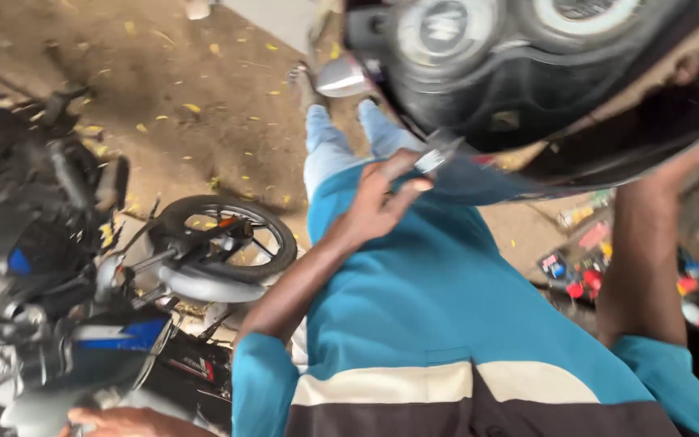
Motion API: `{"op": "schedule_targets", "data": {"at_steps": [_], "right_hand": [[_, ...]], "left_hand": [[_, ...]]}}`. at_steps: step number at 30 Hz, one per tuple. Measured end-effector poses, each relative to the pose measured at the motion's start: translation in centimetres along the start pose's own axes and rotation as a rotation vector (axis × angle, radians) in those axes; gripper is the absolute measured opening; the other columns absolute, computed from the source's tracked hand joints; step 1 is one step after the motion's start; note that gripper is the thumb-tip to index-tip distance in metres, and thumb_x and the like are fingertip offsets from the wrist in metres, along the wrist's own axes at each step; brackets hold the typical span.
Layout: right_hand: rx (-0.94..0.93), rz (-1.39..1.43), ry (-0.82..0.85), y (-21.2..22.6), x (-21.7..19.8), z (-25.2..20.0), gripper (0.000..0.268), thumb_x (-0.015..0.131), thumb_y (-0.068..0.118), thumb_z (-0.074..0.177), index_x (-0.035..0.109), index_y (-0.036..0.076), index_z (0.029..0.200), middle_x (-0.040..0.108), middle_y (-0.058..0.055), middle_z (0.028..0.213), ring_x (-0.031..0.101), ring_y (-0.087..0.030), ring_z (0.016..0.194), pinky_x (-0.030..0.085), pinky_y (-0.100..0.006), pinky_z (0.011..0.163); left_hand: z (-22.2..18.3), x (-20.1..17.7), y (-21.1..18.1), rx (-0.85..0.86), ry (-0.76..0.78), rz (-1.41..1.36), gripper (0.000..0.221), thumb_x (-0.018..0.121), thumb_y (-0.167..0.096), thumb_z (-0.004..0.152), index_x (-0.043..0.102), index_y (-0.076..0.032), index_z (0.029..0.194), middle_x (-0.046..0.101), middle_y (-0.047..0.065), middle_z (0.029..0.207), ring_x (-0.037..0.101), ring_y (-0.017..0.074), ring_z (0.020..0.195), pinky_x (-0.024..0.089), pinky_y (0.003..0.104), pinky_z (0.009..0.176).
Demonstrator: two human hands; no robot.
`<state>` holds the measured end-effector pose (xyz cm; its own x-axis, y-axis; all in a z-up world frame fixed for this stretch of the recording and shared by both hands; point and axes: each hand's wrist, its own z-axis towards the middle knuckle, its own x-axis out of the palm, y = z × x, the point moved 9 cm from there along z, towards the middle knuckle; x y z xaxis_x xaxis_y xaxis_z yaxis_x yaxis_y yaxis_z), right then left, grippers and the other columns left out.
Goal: Repairing and cleaning the front visor and assembly of a motorcycle.
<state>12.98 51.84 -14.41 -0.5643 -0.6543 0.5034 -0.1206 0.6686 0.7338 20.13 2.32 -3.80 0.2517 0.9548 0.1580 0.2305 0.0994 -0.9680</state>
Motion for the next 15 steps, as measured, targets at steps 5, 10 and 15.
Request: {"op": "schedule_targets", "data": {"at_steps": [5, 10, 15], "right_hand": [[-0.272, -0.576, 0.145, 0.5, 13.2, -6.1, 0.039, 0.045, 0.043, 0.118, 0.056, 0.006, 0.124, 0.049, -0.007, 0.082, 0.047, -0.017, 0.067, 0.037, -0.028, 0.056], [-0.101, -0.329, 0.074, 0.0, 9.2, -4.2, 0.030, 0.043, 0.030, 0.123, 0.043, 0.008, 0.103, 0.045, -0.007, 0.082, 0.049, -0.020, 0.070, 0.034, -0.031, 0.054], [-0.107, -0.342, 0.167, 0.3, 9.7, -5.6, 0.034, 0.043, 0.041, 0.113, 0.055, 0.009, 0.109, 0.055, -0.008, 0.080, 0.057, -0.020, 0.069, 0.045, -0.033, 0.056]], "left_hand": [[1.1, -1.0, -5.5, 0.094, -0.047, -0.393, 0.039, 0.060, -0.017, 0.111, 0.053, -0.001, 0.146, 0.064, 0.009, 0.142, 0.062, 0.0193, 0.131, 0.046, 0.033, 0.115], [2.6, -1.4, -7.5, 0.098, -0.064, -0.460, 0.038, 0.059, -0.014, 0.113, 0.055, 0.001, 0.149, 0.061, 0.010, 0.142, 0.059, 0.0180, 0.133, 0.046, 0.032, 0.116], [3.8, -0.1, -9.4, 0.167, 0.141, -0.546, 0.022, 0.059, -0.010, 0.118, 0.066, 0.004, 0.133, 0.070, 0.010, 0.131, 0.065, 0.0137, 0.124, 0.051, 0.029, 0.111]]}}
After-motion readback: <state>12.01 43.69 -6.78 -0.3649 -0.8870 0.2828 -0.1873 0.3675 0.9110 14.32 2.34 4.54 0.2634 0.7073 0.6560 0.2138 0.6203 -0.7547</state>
